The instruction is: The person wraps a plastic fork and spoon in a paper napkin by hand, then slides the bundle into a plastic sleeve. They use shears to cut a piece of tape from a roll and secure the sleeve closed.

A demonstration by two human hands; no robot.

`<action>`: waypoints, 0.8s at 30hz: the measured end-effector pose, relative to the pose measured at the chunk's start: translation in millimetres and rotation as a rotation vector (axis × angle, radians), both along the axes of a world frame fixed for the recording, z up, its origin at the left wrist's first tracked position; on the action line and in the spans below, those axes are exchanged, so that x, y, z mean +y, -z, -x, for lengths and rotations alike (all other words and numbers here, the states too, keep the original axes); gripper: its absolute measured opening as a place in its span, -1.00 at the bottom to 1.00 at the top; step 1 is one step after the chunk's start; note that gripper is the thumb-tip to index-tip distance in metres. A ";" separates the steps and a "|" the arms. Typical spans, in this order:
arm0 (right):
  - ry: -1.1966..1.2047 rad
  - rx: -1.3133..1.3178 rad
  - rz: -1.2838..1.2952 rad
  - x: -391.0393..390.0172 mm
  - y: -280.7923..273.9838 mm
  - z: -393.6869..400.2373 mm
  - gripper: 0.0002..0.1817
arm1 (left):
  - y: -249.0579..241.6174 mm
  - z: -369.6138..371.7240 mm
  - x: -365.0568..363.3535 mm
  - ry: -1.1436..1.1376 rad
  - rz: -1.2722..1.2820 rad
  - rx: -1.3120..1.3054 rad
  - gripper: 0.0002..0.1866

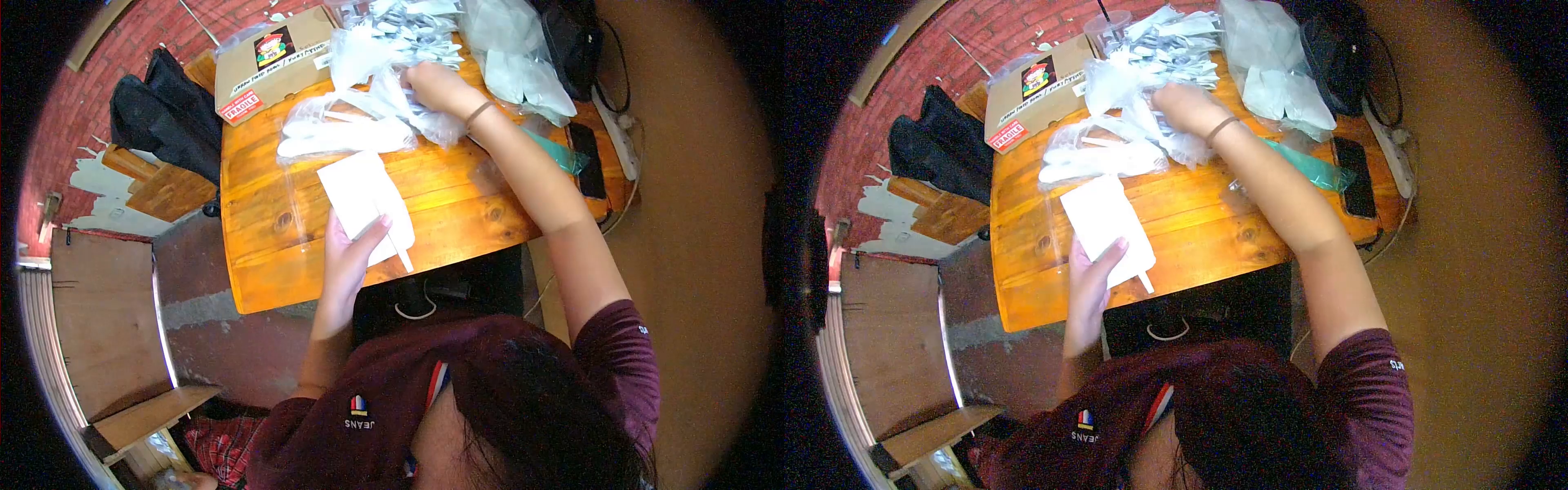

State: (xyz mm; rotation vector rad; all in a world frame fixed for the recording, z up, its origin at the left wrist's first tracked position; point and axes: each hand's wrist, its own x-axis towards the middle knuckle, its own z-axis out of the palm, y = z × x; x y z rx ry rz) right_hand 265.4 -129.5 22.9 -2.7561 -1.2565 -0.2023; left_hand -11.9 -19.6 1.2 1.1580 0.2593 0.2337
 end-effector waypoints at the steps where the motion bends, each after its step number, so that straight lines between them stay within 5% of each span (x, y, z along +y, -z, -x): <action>1: 0.034 -0.004 -0.060 -2.3 -5.4 3.2 -0.79 | -0.1 -1.1 -1.1 0.008 0.001 -0.013 -0.50; 11: 0.064 -0.156 -1.112 -77.6 -66.7 74.4 -0.81 | -1.5 -14.1 -13.5 0.006 -0.080 -0.033 -0.54; 16: 0.248 0.257 -1.548 -97.3 -20.1 158.5 -0.75 | -1.1 -28.5 -22.7 -0.003 -0.069 -0.025 -0.64; 24: 0.355 0.569 -1.471 -76.4 20.1 223.4 -0.87 | -3.5 -40.4 -45.6 0.018 -0.097 -0.134 -0.70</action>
